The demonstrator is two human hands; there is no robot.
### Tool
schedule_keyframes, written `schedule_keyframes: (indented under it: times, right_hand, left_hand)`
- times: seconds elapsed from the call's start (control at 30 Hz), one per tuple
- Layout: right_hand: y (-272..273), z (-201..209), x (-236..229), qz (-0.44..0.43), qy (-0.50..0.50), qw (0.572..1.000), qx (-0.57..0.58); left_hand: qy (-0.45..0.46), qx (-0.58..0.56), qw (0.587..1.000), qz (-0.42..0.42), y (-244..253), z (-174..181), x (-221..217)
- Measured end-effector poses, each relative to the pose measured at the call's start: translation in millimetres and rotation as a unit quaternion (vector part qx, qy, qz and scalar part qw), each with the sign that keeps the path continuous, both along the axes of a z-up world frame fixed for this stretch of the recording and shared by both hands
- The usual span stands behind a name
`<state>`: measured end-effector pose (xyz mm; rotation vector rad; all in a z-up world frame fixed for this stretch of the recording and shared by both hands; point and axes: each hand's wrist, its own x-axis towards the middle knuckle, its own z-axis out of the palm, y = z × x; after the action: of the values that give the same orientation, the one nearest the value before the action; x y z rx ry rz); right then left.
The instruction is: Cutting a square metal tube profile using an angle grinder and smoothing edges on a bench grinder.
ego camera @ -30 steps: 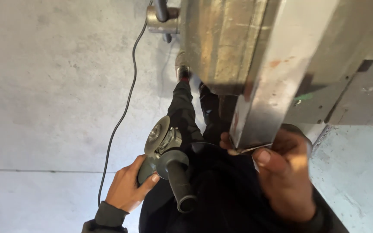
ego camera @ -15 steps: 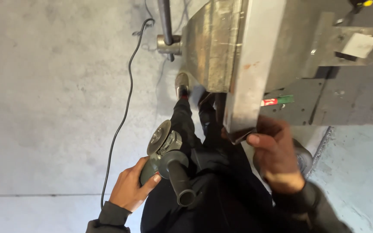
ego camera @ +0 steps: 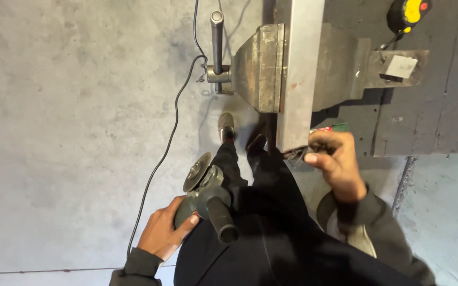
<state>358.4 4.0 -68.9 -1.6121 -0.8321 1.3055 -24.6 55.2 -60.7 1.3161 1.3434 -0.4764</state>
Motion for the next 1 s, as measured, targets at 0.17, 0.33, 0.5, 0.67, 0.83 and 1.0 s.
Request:
schedule_keyframes:
  times: [0.17, 0.33, 0.5, 0.67, 0.83, 1.0]
  right_hand:
    - [7.3, 3.8, -43.3, -0.113, 0.115, 0.987, 0.009]
    - [1.5, 13.6, -70.5, -0.294, 0.214, 0.932, 0.015]
    - [-24.1, 22.3, -22.2, -0.169, 0.031, 0.985, -0.011]
    - [-48.0, 46.4, -30.0, -0.191, -0.047, 0.98, -0.011]
    - [-43.4, 58.6, -42.1, -0.082, -0.081, 0.992, 0.043]
    - [8.1, 15.7, -64.5, -0.097, 0.221, 0.967, -0.086]
  left_hand:
    - [0.009, 0.02, 1.0, -0.019, 2.5, 2.3, -2.3]
    - [-0.003, 0.039, 0.999, -0.03, -1.7, 5.9, -7.8]
    - [-0.037, 0.038, 0.998, -0.034, 10.0, 16.1, 0.0]
    - [-0.087, 0.063, 0.993, -0.048, 16.6, 38.1, 11.5]
    - [-0.111, 0.056, 0.988, -0.087, 16.5, 69.9, 21.9]
    - [-0.124, 0.092, 0.978, -0.141, 14.8, 81.4, 19.9]
